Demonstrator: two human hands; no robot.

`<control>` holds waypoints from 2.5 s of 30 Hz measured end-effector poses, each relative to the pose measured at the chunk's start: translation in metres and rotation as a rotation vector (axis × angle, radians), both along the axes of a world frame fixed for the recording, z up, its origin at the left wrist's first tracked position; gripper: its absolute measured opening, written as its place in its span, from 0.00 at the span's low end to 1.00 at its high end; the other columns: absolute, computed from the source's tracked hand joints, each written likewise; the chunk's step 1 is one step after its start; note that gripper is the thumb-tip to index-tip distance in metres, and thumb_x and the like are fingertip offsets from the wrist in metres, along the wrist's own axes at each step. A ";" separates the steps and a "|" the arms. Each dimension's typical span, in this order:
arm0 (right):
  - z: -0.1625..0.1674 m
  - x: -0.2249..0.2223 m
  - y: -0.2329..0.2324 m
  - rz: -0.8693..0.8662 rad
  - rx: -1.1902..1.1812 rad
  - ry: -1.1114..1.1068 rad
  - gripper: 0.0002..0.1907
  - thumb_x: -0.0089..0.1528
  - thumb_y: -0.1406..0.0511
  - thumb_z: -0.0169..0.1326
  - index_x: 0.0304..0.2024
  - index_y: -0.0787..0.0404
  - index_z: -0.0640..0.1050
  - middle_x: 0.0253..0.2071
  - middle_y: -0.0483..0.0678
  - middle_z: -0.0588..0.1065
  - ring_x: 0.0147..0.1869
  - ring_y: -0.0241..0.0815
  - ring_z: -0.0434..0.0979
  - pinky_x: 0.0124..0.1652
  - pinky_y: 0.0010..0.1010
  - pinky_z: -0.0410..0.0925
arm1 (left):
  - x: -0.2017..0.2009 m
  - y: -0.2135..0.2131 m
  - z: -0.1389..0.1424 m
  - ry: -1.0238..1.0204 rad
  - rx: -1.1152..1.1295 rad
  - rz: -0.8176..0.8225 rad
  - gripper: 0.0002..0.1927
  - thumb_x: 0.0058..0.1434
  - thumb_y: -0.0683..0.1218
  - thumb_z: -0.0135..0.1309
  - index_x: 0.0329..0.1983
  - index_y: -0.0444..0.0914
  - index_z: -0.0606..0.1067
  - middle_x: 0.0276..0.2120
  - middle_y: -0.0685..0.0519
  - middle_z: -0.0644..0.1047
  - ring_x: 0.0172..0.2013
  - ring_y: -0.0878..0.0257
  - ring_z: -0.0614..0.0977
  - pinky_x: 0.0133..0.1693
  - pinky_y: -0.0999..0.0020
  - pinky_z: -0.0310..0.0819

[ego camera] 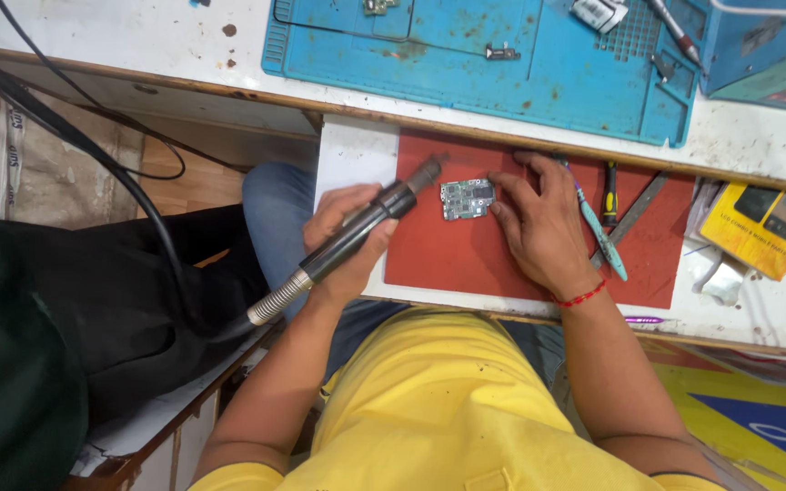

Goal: The person uses a hot air gun to heat a small circuit board placed on a red mat. They repeatedly apply heat to different areas of the board while holding it steady with their other hand.

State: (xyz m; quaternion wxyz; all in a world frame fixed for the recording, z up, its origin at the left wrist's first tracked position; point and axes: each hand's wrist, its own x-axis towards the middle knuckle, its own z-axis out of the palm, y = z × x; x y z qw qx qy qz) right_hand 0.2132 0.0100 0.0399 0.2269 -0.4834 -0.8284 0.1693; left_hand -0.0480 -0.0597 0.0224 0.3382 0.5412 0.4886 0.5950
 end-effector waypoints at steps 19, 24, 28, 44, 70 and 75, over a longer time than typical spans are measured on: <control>-0.003 0.002 -0.001 0.005 0.007 -0.015 0.21 0.62 0.68 0.62 0.58 0.57 0.78 0.63 0.59 0.67 0.65 0.63 0.65 0.63 0.51 0.62 | 0.004 0.003 -0.006 0.129 0.176 -0.135 0.19 0.61 0.46 0.67 0.51 0.35 0.77 0.49 0.48 0.81 0.46 0.54 0.83 0.53 0.64 0.78; -0.004 0.002 -0.001 0.001 0.001 -0.008 0.22 0.61 0.67 0.63 0.58 0.56 0.77 0.63 0.60 0.67 0.66 0.63 0.65 0.64 0.51 0.61 | 0.003 0.003 -0.006 -0.065 0.008 -0.087 0.19 0.62 0.45 0.66 0.54 0.34 0.76 0.50 0.48 0.79 0.46 0.60 0.83 0.49 0.68 0.80; -0.004 0.002 -0.001 0.002 -0.001 0.000 0.22 0.61 0.67 0.63 0.58 0.56 0.77 0.63 0.59 0.67 0.66 0.63 0.65 0.64 0.51 0.61 | 0.005 0.001 -0.006 -0.003 0.069 -0.115 0.17 0.62 0.43 0.66 0.51 0.33 0.77 0.48 0.48 0.80 0.42 0.66 0.82 0.44 0.72 0.80; -0.003 0.001 0.000 0.007 0.002 -0.001 0.22 0.61 0.68 0.63 0.57 0.57 0.78 0.63 0.59 0.67 0.65 0.62 0.65 0.63 0.50 0.62 | 0.008 0.003 0.001 -0.119 -0.033 -0.103 0.17 0.63 0.44 0.66 0.52 0.34 0.77 0.48 0.47 0.81 0.45 0.64 0.83 0.48 0.70 0.81; -0.004 0.004 -0.003 -0.024 -0.022 0.021 0.22 0.62 0.69 0.61 0.60 0.57 0.77 0.64 0.60 0.67 0.66 0.63 0.64 0.64 0.49 0.62 | -0.005 -0.006 0.001 0.040 0.125 -0.069 0.14 0.64 0.46 0.62 0.47 0.33 0.76 0.43 0.46 0.80 0.42 0.61 0.82 0.48 0.69 0.78; -0.002 0.002 -0.002 -0.005 -0.011 -0.014 0.23 0.62 0.69 0.61 0.60 0.57 0.77 0.64 0.60 0.66 0.67 0.64 0.63 0.64 0.51 0.60 | -0.006 -0.014 0.000 0.064 0.081 -0.037 0.15 0.63 0.47 0.63 0.47 0.34 0.77 0.43 0.47 0.81 0.43 0.59 0.83 0.49 0.66 0.79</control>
